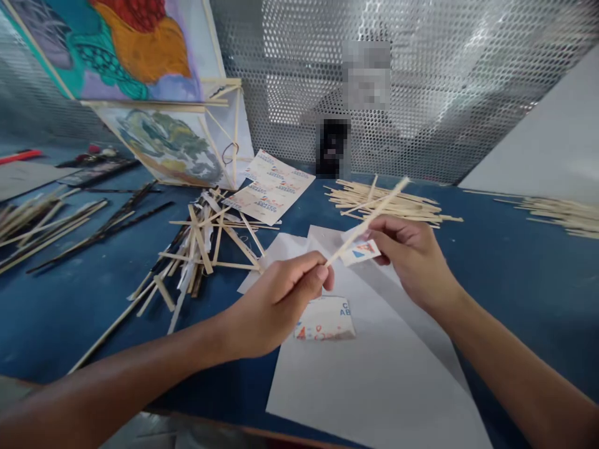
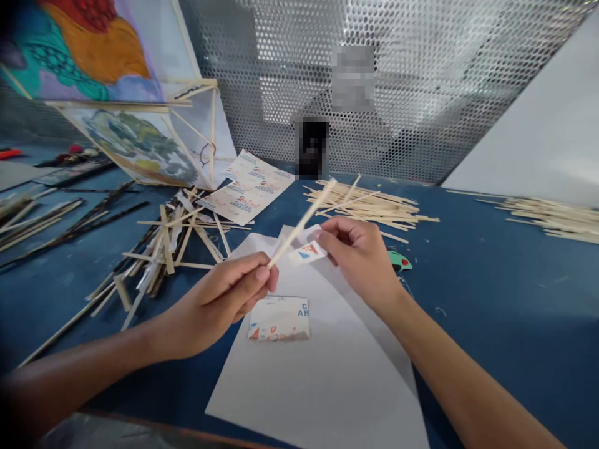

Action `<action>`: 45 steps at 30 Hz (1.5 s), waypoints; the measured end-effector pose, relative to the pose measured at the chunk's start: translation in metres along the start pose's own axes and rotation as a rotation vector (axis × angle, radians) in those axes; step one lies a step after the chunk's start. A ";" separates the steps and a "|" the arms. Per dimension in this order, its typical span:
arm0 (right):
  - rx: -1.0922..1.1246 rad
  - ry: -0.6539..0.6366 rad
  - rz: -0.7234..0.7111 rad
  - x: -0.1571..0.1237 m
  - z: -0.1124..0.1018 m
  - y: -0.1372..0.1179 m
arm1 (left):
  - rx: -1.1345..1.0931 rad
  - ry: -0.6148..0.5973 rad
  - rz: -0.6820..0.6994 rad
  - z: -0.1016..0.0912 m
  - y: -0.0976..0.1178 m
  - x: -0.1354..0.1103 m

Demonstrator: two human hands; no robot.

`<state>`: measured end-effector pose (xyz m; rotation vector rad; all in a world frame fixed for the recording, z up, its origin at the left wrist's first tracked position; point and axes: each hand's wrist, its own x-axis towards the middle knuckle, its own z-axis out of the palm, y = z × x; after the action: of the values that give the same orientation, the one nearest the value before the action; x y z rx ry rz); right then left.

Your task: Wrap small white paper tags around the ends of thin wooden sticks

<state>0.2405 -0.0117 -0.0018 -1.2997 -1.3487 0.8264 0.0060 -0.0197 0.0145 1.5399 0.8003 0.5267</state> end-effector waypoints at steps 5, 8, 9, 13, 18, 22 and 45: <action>0.340 -0.263 0.098 -0.012 0.008 -0.018 | 0.066 -0.008 0.007 0.002 -0.004 0.003; 0.492 -0.379 0.159 -0.016 0.011 -0.026 | 0.078 0.028 0.032 0.000 -0.006 0.005; 0.528 -0.422 0.158 -0.017 0.012 -0.026 | 0.087 0.043 0.043 0.000 -0.006 0.005; 0.517 -0.435 0.107 -0.022 0.021 -0.017 | 0.118 0.095 0.088 0.001 -0.007 0.003; 0.465 -0.230 0.097 -0.028 0.036 -0.009 | 0.121 0.078 0.095 0.010 -0.010 0.001; 0.530 -0.139 0.097 -0.020 0.036 -0.013 | -0.291 -0.001 -0.017 0.020 -0.009 0.005; 0.462 -0.050 0.203 -0.014 0.028 0.001 | -0.596 -0.124 -0.197 0.035 -0.030 0.012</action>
<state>0.2120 -0.0203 -0.0125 -1.0611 -0.9920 1.2347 0.0340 -0.0336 -0.0215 0.9237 0.6163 0.4650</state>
